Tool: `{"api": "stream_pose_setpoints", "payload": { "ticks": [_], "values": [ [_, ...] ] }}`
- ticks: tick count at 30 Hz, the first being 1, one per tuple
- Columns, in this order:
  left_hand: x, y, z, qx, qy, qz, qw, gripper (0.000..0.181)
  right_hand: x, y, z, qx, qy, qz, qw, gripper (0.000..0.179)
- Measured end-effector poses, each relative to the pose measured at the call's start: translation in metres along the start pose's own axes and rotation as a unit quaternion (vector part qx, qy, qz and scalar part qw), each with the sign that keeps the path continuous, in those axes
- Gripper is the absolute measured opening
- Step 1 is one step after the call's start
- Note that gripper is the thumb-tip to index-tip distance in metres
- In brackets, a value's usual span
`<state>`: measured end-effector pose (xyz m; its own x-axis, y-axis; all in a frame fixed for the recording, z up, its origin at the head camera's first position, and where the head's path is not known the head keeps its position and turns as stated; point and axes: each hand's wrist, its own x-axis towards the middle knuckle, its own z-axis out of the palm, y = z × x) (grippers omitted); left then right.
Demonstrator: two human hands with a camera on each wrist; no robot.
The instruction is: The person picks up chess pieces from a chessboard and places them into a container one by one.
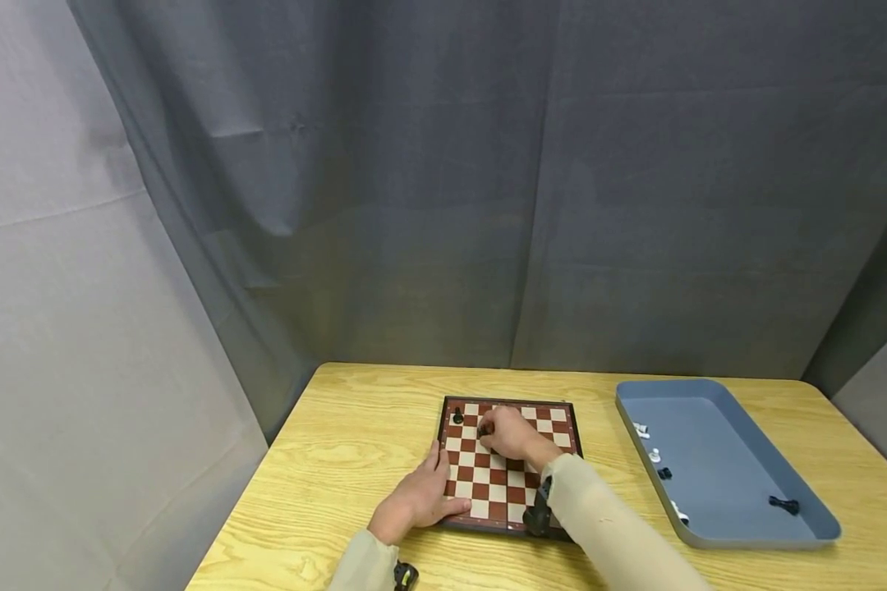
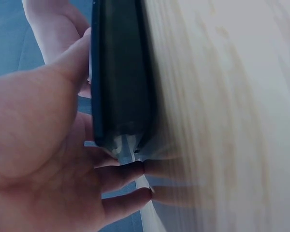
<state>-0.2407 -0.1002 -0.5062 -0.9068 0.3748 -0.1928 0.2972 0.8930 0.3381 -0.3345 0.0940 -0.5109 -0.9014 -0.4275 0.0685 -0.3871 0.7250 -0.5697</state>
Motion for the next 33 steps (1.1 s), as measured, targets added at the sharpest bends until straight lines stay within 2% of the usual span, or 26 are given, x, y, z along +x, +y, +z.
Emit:
{"api": "stream_pose_setpoints", "payload": {
  "ticks": [8,18,33],
  "values": [
    [0.003,-0.001,0.001,0.006,0.0,-0.001,1.0,0.096,-0.005,-0.001,-0.003,0.008,-0.005,0.015,0.9998,0.006],
    [0.004,-0.003,0.002,0.006,-0.002,-0.003,1.0,0.095,-0.017,0.002,-0.012,-0.008,0.002,-0.006,0.9999,0.005],
    [0.002,-0.002,0.001,0.005,0.001,0.004,1.0,0.094,-0.041,0.002,-0.048,-0.012,-0.005,-0.004,0.9999,0.008]
  ]
}}
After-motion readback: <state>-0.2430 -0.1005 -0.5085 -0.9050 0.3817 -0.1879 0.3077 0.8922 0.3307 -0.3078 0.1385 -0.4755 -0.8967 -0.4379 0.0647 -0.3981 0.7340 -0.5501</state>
